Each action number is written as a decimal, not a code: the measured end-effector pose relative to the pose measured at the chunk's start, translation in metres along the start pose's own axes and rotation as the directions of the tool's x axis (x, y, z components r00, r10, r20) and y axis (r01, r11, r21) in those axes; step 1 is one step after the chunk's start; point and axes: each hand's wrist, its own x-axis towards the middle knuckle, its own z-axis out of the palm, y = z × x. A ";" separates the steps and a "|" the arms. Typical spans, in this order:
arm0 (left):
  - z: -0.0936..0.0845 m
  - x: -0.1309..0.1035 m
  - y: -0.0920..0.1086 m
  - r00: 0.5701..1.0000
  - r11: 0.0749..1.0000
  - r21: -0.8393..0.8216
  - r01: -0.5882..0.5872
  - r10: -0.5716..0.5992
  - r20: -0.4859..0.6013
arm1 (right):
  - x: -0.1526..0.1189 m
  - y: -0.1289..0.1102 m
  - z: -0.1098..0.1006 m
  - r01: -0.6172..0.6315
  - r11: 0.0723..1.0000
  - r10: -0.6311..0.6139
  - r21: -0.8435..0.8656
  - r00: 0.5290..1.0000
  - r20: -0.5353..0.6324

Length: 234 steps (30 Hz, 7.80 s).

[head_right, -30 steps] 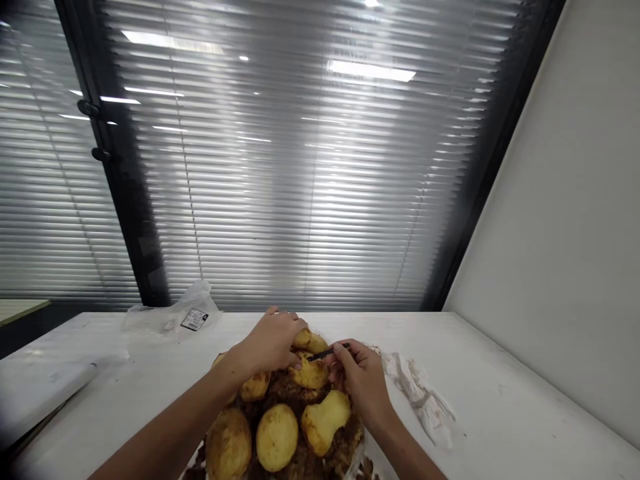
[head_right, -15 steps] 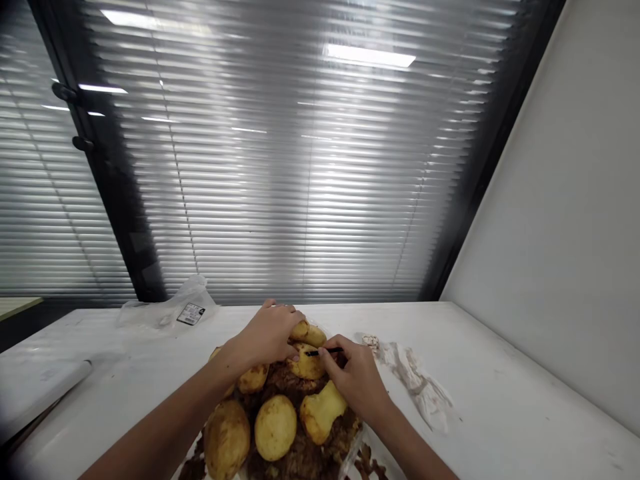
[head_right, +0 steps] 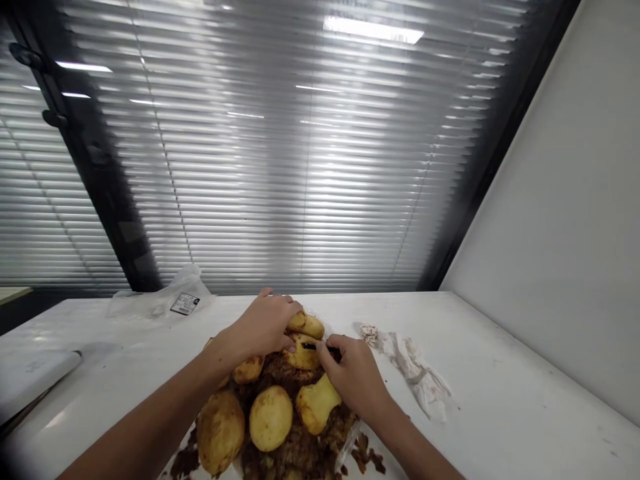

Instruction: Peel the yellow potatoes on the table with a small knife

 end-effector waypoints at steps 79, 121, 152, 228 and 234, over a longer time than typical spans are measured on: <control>0.002 -0.004 0.004 0.999 0.997 0.071 -0.011 0.014 -0.045 | 0.001 -0.004 0.000 -0.016 0.905 0.055 -0.425 0.995 0.079; -0.002 -0.002 0.006 1.000 0.998 0.066 0.013 -0.012 -0.015 | 0.016 -0.014 -0.004 -0.085 0.933 0.117 -0.349 0.991 0.072; -0.002 -0.002 0.009 1.000 0.996 0.084 0.002 -0.001 -0.014 | 0.014 -0.005 -0.010 -0.089 0.928 0.141 -0.363 0.983 0.120; 0.000 -0.003 0.010 1.000 0.996 0.093 -0.001 0.003 -0.021 | 0.007 0.002 -0.005 -0.059 0.967 0.098 -0.246 0.984 0.148; 0.000 -0.003 0.010 1.000 0.996 0.092 -0.003 0.005 -0.017 | 0.007 0.004 -0.002 -0.046 0.984 0.076 -0.174 0.982 0.171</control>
